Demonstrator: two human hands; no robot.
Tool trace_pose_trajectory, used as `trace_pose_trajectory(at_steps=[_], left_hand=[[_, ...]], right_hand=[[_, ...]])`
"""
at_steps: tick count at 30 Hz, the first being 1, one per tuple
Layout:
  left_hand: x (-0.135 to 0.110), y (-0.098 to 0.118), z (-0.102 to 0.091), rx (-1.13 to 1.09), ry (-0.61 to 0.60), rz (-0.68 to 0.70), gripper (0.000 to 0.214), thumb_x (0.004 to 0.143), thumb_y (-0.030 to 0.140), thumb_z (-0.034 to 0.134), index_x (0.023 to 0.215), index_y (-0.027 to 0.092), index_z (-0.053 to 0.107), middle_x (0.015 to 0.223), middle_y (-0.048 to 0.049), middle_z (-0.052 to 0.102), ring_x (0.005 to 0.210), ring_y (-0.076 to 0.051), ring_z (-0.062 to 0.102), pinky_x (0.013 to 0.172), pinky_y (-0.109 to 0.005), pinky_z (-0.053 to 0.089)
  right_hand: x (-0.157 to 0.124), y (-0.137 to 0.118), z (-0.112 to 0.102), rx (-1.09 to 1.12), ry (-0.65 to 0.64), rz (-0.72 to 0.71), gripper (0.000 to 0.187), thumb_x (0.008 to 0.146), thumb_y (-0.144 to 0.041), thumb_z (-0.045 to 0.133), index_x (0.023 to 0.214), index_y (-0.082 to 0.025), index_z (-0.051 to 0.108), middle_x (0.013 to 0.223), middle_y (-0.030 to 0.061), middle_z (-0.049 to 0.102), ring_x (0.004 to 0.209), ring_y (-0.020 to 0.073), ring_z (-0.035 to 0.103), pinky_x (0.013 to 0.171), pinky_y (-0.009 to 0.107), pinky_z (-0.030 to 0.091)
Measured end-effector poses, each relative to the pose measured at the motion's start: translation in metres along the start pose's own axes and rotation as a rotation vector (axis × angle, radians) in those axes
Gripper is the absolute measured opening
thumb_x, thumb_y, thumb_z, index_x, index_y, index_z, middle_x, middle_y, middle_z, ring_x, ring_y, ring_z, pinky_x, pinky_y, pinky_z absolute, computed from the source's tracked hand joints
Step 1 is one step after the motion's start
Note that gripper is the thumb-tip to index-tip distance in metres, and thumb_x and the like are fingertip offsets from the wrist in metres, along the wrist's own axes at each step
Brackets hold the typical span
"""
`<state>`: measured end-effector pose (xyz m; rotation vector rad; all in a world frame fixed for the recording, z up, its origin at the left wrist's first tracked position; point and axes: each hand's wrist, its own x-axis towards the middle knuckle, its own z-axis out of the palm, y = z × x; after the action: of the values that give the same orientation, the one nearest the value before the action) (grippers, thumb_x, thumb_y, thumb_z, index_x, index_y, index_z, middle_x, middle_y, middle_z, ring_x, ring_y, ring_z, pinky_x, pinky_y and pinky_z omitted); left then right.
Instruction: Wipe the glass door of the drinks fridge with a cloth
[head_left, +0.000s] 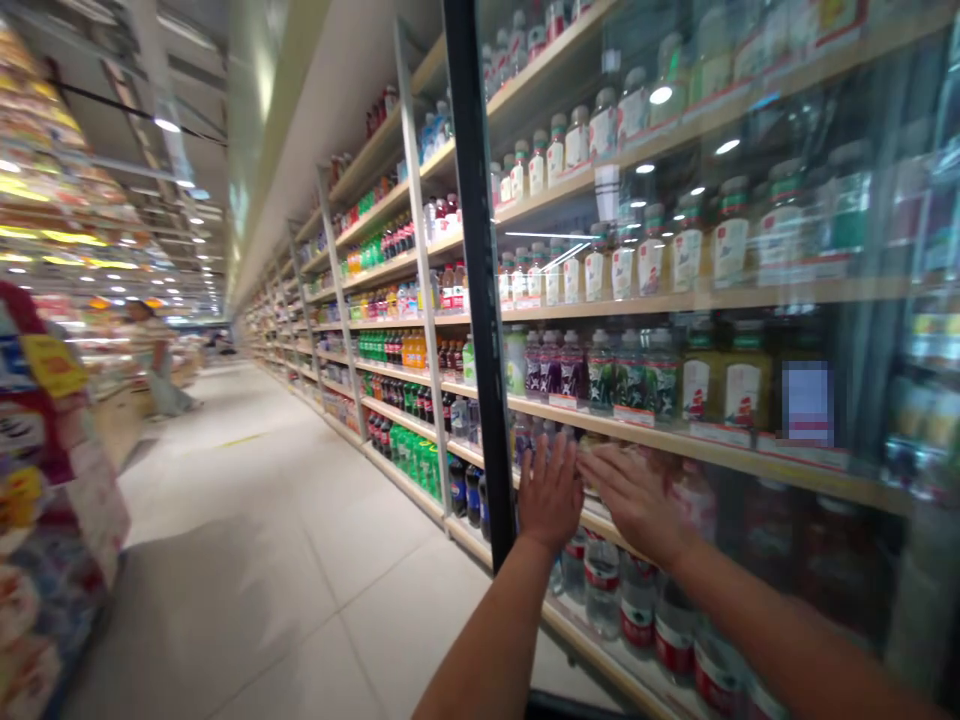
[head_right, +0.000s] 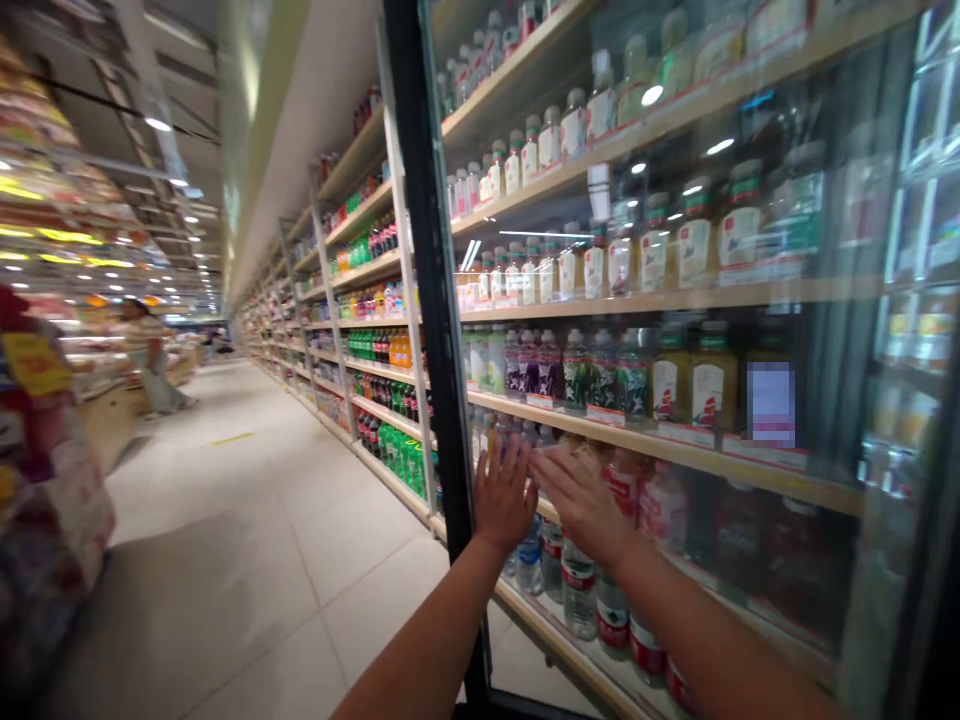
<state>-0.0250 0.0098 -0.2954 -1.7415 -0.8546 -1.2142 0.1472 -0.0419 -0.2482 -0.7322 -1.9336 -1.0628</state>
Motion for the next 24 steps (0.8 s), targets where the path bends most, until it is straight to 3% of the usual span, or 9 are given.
trace_pose_trajectory(at_steps=[2,7,11,14,18,20,22,24], left_hand=[[-0.003,0.001,0.000,0.012,-0.019,0.001,0.061,0.092,0.029,0.054,0.149,0.015,0.040,0.153,-0.0099,0.044,0.152,-0.028,0.017,0.124,-0.051,0.022],[-0.012,0.002,0.005,0.045,-0.113,0.011,0.065,0.092,0.033,0.053,0.152,0.015,0.035,0.158,-0.0114,0.035,0.152,-0.031,0.019,0.119,-0.056,0.031],[-0.014,0.003,0.006,0.064,-0.070,0.016,0.064,0.094,0.036,0.050,0.152,0.014,0.036,0.160,-0.0093,0.032,0.152,-0.031,0.018,0.119,-0.055,0.032],[-0.013,0.003,0.006,0.055,-0.051,0.014,0.064,0.094,0.035,0.051,0.152,0.014,0.035,0.160,-0.0087,0.032,0.152,-0.031,0.018,0.119,-0.055,0.032],[-0.014,0.002,0.007,0.044,-0.056,0.010,0.065,0.093,0.035,0.052,0.152,0.014,0.036,0.158,-0.0100,0.035,0.152,-0.031,0.017,0.119,-0.055,0.032],[-0.014,0.002,0.007,0.047,-0.059,0.013,0.064,0.093,0.035,0.051,0.151,0.013,0.036,0.157,-0.0106,0.037,0.152,-0.031,0.017,0.120,-0.055,0.031],[-0.013,0.001,0.007,0.045,-0.090,0.014,0.063,0.094,0.034,0.051,0.152,0.013,0.036,0.157,-0.0120,0.038,0.152,-0.031,0.018,0.120,-0.055,0.030],[-0.011,0.000,0.006,0.036,-0.124,0.012,0.064,0.094,0.033,0.052,0.152,0.013,0.035,0.156,-0.0134,0.040,0.151,-0.030,0.020,0.121,-0.055,0.027]], right_hand=[[0.002,0.010,-0.003,-0.002,0.015,0.014,0.050,0.096,-0.009,0.042,0.143,-0.022,0.053,0.134,0.0045,0.065,0.128,0.0232,0.052,0.112,0.043,0.040],[0.013,0.045,-0.008,-0.053,0.279,0.206,0.050,0.093,-0.014,0.052,0.143,-0.020,0.053,0.136,0.0085,0.063,0.126,0.0270,0.055,0.112,0.045,0.042],[-0.020,0.032,0.000,0.008,0.104,0.007,0.051,0.096,-0.015,0.043,0.146,-0.023,0.048,0.136,0.0062,0.063,0.128,0.0272,0.055,0.113,0.048,0.039],[-0.027,0.041,-0.007,0.032,0.041,-0.079,0.054,0.097,-0.017,0.040,0.150,-0.025,0.042,0.138,0.0045,0.063,0.127,0.0269,0.056,0.112,0.047,0.039],[0.000,0.073,-0.029,-0.056,0.263,0.207,0.052,0.097,-0.019,0.046,0.149,-0.024,0.047,0.140,0.0096,0.061,0.129,0.0290,0.054,0.115,0.046,0.039],[0.002,0.073,-0.031,-0.068,0.325,0.288,0.050,0.097,-0.019,0.046,0.147,-0.024,0.049,0.140,0.0107,0.060,0.131,0.0293,0.053,0.116,0.046,0.037],[-0.010,0.063,-0.026,0.008,0.238,0.189,0.049,0.097,-0.020,0.048,0.146,-0.026,0.050,0.138,0.0094,0.062,0.130,0.0281,0.054,0.114,0.047,0.040],[-0.028,0.053,-0.023,0.104,0.066,0.019,0.046,0.098,-0.021,0.047,0.143,-0.027,0.053,0.137,0.0064,0.063,0.129,0.0259,0.056,0.112,0.048,0.042]])
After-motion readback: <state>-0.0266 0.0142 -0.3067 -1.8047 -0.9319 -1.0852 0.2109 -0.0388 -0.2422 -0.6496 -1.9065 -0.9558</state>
